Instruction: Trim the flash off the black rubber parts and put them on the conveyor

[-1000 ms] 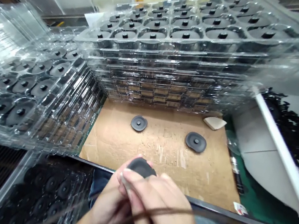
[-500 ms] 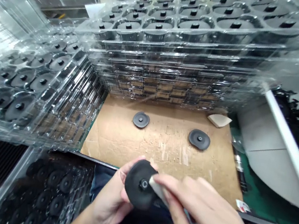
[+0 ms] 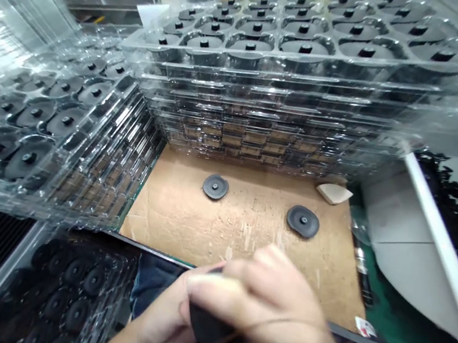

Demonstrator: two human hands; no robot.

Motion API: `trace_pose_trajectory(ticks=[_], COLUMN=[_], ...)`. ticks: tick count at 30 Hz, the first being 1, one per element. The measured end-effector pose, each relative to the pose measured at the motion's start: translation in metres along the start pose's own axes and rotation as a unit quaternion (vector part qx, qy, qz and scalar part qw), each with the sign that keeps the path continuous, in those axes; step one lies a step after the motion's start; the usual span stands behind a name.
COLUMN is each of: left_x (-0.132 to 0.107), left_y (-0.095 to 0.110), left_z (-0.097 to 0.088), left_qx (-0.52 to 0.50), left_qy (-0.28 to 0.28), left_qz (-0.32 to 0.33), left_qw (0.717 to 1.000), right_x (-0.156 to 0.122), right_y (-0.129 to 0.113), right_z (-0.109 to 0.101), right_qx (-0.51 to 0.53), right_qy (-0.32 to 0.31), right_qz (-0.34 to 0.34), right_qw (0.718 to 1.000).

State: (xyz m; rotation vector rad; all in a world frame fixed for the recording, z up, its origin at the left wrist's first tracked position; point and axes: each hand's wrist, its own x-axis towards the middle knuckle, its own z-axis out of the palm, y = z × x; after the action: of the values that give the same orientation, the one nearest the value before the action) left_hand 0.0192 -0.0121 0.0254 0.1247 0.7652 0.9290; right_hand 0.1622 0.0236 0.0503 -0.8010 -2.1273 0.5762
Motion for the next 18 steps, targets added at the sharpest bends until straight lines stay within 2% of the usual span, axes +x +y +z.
trace_pose_trajectory(ticks=[4, 6, 10, 12, 14, 16, 17, 18], left_x=[-0.001, -0.001, 0.002, 0.002, 0.003, 0.003, 0.003, 0.004], left_y=[-0.002, -0.002, -0.002, -0.001, 0.000, 0.000, 0.000, -0.001], left_z=[-0.007, -0.010, -0.014, -0.015, -0.015, -0.013, -0.012, -0.011], left_qx=[-0.046, -0.057, -0.073, -0.078, -0.078, -0.078, -0.074, -0.068], left_qy=[-0.050, -0.058, -0.070, -0.072, -0.081, -0.095, -0.089, -0.073], left_qz=[-0.040, -0.039, -0.033, -0.041, -0.048, -0.047, -0.048, -0.047], left_qw=[0.997, 0.996, 0.994, 0.993, 0.992, 0.991, 0.992, 0.994], right_x=[-0.020, -0.039, -0.073, -0.076, -0.066, -0.046, -0.034, -0.022], right_y=[0.036, 0.051, 0.061, 0.057, 0.045, 0.028, 0.018, 0.009], right_z=[-0.013, -0.004, 0.030, 0.033, 0.022, 0.004, -0.005, -0.011], right_qx=[-0.046, -0.049, 0.005, 0.014, 0.001, -0.030, -0.046, -0.048], right_qy=[-0.011, -0.036, -0.089, -0.088, -0.052, 0.012, 0.035, 0.035], right_qz=[0.218, 0.269, 0.275, 0.279, 0.297, 0.294, 0.265, 0.207], right_qw=[0.975, 0.961, 0.957, 0.956, 0.954, 0.955, 0.962, 0.977])
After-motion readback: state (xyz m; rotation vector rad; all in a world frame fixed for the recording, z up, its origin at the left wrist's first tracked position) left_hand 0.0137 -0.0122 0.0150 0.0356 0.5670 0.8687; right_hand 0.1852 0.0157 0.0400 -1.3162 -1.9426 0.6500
